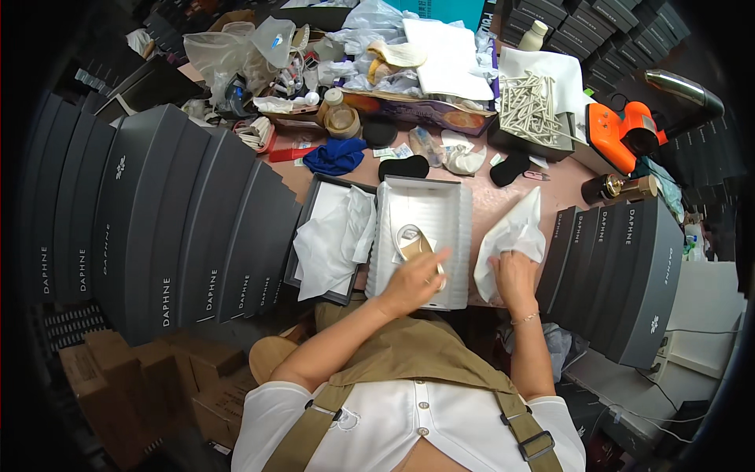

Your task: Inspecting white high-heeled shoes, wrapping them in tissue paper, and placing them into brand-name shoe boxes.

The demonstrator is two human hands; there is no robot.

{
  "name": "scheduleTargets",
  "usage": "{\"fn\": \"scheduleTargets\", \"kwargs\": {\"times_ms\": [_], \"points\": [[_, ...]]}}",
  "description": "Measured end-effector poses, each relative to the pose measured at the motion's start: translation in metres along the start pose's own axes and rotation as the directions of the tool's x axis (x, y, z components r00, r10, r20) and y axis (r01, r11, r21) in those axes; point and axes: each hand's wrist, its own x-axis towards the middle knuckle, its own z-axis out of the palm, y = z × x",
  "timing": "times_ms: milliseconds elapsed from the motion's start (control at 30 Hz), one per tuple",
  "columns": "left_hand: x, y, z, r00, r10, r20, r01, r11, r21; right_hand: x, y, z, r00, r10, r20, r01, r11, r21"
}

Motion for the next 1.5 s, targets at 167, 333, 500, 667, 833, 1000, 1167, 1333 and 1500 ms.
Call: {"fn": "scheduleTargets", "kwargs": {"times_ms": [167, 333, 500, 667, 833, 1000, 1167, 1333, 1500], "points": [[0.004, -0.143, -0.064, 0.723, -0.342, -0.601, 0.549, 0.811, 0.199, -0.007, -0.056, 0.005, 0.752, -0.515, -0.411, 0.610, 0.781, 0.136], [-0.001, -0.227, -0.062, 0.694, -0.521, -0.497, 0.640, 0.762, 0.096, 0.020, -0.089, 0.096, 0.795, -0.596, -0.113, 0.572, 0.799, -0.184], [-0.004, -0.127, -0.108, 0.634, -0.373, -0.678, 0.532, 0.846, 0.031, 0.032, -0.062, 0.059, 0.820, -0.572, -0.015, 0.554, 0.787, 0.272], [-0.007, -0.069, -0.114, 0.584, -0.436, -0.685, 0.431, 0.882, -0.193, -0.017, -0.029, -0.022, 0.738, -0.666, 0.112, -0.141, 0.010, 0.990], [-0.006, -0.029, -0.084, 0.585, -0.282, -0.761, 0.159, 0.959, -0.233, -0.019, -0.055, -0.016, 0.641, -0.758, 0.116, -0.182, -0.003, 0.983], [-0.075, -0.033, -0.074, 0.699, -0.364, -0.615, 0.358, 0.923, -0.139, 0.010, -0.076, 0.013, 0.738, -0.646, 0.195, 0.037, 0.328, 0.944], [-0.064, -0.002, -0.080, 0.893, -0.134, -0.431, 0.310, 0.876, 0.370, 0.015, -0.073, 0.036, 0.610, -0.747, 0.263, -0.086, 0.267, 0.960], [-0.041, 0.001, -0.099, 0.826, -0.206, -0.525, 0.289, 0.954, 0.080, 0.018, -0.073, 0.043, 0.559, -0.805, 0.201, -0.478, -0.115, 0.871], [-0.028, 0.018, -0.109, 0.882, -0.152, -0.446, 0.266, 0.942, 0.204, 0.023, -0.058, 0.063, 0.518, -0.845, 0.135, -0.635, -0.274, 0.723]]}}
